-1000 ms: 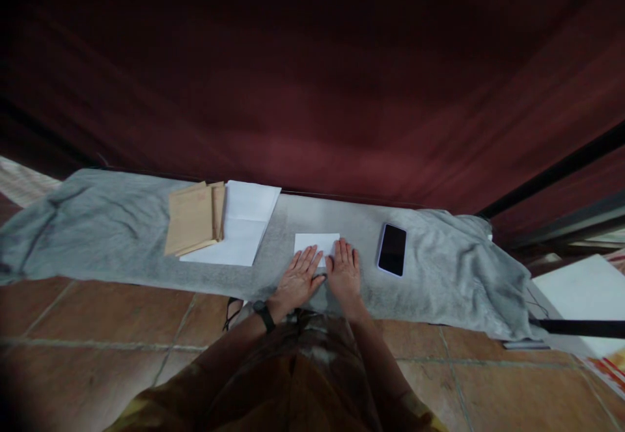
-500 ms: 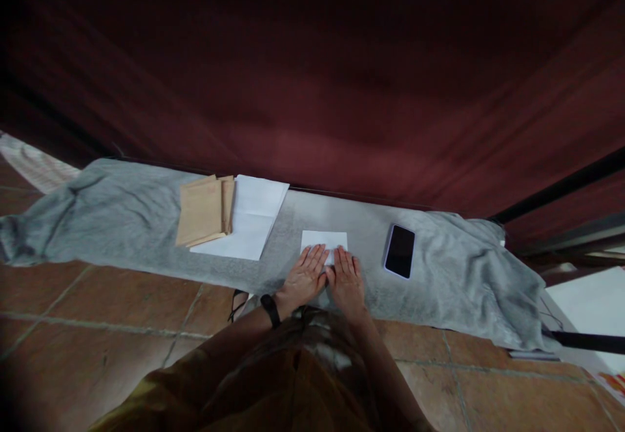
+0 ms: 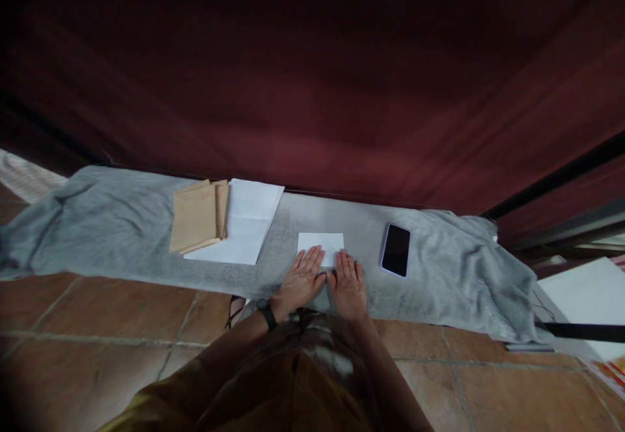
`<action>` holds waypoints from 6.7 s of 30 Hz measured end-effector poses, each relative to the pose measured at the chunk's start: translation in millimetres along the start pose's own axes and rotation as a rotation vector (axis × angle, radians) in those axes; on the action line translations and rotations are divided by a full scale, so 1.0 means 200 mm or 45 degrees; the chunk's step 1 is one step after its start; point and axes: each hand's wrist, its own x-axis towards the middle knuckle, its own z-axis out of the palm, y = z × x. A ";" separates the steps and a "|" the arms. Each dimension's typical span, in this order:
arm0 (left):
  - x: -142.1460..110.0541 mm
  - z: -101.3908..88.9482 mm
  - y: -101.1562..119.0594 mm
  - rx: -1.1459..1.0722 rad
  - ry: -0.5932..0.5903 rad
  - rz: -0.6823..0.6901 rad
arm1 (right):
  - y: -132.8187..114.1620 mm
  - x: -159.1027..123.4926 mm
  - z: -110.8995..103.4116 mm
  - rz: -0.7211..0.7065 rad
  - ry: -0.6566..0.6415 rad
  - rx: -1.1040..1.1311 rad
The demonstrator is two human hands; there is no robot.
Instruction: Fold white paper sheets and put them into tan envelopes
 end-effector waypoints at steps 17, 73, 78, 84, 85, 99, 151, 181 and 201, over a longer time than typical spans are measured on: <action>0.11 0.00 -0.16 0.066 0.049 -0.312 | 0.00 0.04 -0.02 0.098 0.018 0.121; 0.34 -0.19 -0.19 0.096 -0.104 -0.318 | -0.10 0.31 0.09 0.253 -0.021 0.052; 0.41 -0.23 -0.20 0.047 -0.171 -0.327 | -0.10 0.31 0.07 0.252 -0.019 0.051; 0.45 -0.22 -0.24 0.007 -0.198 -0.334 | -0.10 0.31 0.07 0.234 0.018 0.059; 0.45 -0.22 -0.25 -0.004 -0.198 -0.339 | -0.10 0.30 0.07 0.230 0.021 0.069; 0.40 -0.33 -0.24 -0.196 -0.070 -0.414 | -0.04 0.28 0.09 0.400 0.290 0.682; 0.10 -0.02 -0.16 0.039 -0.025 -0.209 | -0.18 0.28 0.05 0.076 -0.057 0.188; 0.02 -0.06 -0.28 0.217 0.014 -0.418 | -0.15 0.23 0.11 0.213 0.055 0.011; 0.03 0.03 -0.11 0.204 0.050 -0.252 | -0.26 0.31 0.04 0.359 -0.119 0.091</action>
